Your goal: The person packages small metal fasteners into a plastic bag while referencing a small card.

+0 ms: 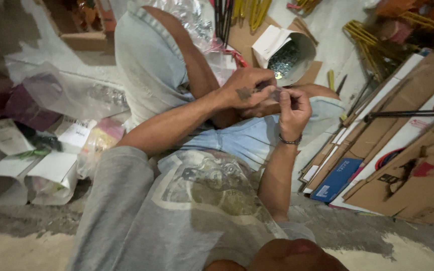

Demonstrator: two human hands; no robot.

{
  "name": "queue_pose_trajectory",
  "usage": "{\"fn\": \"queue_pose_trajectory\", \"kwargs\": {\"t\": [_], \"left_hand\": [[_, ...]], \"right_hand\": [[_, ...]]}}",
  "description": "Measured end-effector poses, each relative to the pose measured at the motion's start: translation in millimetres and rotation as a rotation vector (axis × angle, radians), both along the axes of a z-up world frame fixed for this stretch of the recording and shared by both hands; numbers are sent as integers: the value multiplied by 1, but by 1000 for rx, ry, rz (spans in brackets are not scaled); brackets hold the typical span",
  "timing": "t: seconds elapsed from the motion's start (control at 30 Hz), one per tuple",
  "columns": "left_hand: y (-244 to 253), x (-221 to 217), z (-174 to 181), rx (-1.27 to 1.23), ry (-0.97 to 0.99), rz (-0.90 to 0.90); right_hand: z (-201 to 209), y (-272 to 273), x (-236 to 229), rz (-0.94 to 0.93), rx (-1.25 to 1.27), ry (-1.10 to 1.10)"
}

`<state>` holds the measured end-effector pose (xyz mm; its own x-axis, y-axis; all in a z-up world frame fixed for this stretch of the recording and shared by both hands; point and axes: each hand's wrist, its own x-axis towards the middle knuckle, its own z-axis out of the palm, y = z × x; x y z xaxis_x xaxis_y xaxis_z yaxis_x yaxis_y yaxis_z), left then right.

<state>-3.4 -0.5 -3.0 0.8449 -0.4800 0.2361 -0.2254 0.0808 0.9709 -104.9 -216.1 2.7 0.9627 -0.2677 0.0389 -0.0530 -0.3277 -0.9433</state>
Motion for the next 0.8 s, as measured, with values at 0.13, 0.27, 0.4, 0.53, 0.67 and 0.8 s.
{"fn": "queue_pose_trajectory", "kwargs": {"t": [0.13, 0.27, 0.4, 0.53, 0.67, 0.8], "left_hand": [[-2, -1, -8, 1, -68, -43], [-5, -7, -19, 32, -112, -69], [-9, -8, -18, 45, -110, -50], [-8, -2, -19, 58, -93, -30], [7, 3, -17, 131, -69, -103], [11, -17, -29, 231, -171, -162]], "right_hand": [[2, 5, -1, 47, -29, 38], [-7, -1, -4, 53, -79, 39], [-9, -18, -10, 59, -140, -13], [7, -21, -6, -143, -101, -91], [34, -34, 6, -106, -238, -185], [33, -7, 32, -85, -261, -195]]}}
